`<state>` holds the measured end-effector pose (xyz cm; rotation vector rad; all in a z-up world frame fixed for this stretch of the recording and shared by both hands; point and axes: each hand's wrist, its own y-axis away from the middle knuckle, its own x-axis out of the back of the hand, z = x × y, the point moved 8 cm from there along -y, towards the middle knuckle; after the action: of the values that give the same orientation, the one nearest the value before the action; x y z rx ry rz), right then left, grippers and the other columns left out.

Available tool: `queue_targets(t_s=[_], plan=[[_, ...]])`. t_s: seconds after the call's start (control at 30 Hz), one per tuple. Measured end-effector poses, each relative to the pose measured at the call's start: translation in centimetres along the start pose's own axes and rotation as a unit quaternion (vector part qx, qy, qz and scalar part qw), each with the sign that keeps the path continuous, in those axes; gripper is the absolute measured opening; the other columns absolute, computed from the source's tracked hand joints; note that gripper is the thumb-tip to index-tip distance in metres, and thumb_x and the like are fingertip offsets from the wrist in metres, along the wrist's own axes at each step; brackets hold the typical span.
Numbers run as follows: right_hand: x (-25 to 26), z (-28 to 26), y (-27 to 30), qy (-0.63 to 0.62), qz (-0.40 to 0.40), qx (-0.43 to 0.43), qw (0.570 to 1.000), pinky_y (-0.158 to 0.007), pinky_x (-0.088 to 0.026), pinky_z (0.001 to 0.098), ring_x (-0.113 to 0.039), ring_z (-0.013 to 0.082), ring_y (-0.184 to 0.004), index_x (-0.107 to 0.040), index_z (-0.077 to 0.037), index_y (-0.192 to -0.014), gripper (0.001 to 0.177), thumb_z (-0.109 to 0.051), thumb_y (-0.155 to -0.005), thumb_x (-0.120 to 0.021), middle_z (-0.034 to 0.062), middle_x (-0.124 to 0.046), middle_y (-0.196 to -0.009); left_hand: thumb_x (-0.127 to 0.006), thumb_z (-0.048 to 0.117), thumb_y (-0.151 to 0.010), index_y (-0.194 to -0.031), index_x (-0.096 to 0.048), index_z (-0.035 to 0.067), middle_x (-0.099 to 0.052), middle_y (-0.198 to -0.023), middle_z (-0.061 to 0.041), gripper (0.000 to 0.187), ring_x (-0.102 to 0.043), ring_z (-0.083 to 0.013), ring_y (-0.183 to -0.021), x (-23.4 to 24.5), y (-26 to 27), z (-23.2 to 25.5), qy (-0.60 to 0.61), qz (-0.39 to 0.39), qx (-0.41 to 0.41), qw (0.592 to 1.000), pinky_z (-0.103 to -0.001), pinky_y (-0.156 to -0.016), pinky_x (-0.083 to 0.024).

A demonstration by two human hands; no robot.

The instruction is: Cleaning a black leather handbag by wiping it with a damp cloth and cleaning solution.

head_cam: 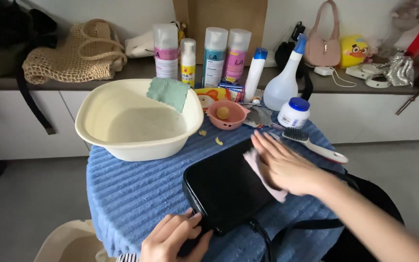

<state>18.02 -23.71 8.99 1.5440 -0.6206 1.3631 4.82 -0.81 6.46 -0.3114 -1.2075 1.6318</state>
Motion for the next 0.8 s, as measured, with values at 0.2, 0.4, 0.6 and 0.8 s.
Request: queue_targets(t_s=[0.2,0.4,0.6,0.8], plan=[[1.9,-8.0,-3.4,-0.085,0.067,-0.024,0.994,-0.126,0.011,0.0531,0.012,0.0279,-0.158,0.001,-0.017,-0.165,0.102,0.015,-0.085,-0.054,0.0080,0.008,-0.173,-0.088,0.015,-0.077,-0.101,-0.071,0.010,-0.067,-0.072,0.007,0.031,-0.079,-0.0162,-0.082,0.1,0.6,-0.1,-0.001,0.033,-0.053,0.998,-0.026,-0.074,-0.061],[1.7,-15.5,3.5,-0.140,0.141,0.341,0.919,-0.126,0.002,0.0500,0.007,0.0354,-0.160,-0.015,-0.014,-0.164,0.061,-0.020,-0.107,-0.034,0.0170,0.000,-0.173,-0.078,0.020,-0.074,-0.075,-0.063,0.021,-0.067,-0.072,0.007,0.015,-0.060,-0.0181,-0.062,-0.9,1.7,-1.7,-0.024,-0.061,0.019,0.998,-0.028,-0.058,-0.050],[-0.4,-6.8,1.8,-0.061,0.104,0.237,0.964,-0.123,0.003,0.0440,0.002,0.0252,-0.157,-0.012,-0.019,-0.165,0.066,-0.035,-0.108,-0.040,0.0090,0.000,-0.173,-0.088,0.023,-0.079,-0.094,-0.073,0.014,-0.071,-0.077,0.007,0.023,-0.078,-0.0127,-0.082,0.2,0.5,0.3,-0.014,0.017,-0.048,0.999,-0.023,-0.071,-0.060],[-0.7,2.7,-1.1,-0.057,0.017,-0.099,0.993,-0.127,0.012,0.0374,0.020,0.0110,-0.159,0.010,-0.030,-0.164,0.070,-0.051,-0.104,-0.019,-0.0083,0.020,-0.174,-0.088,0.017,-0.078,-0.092,-0.073,0.009,-0.066,-0.069,0.006,0.022,-0.081,-0.0166,-0.085,0.5,0.0,0.4,0.018,0.021,-0.027,0.999,-0.024,-0.073,-0.064]])
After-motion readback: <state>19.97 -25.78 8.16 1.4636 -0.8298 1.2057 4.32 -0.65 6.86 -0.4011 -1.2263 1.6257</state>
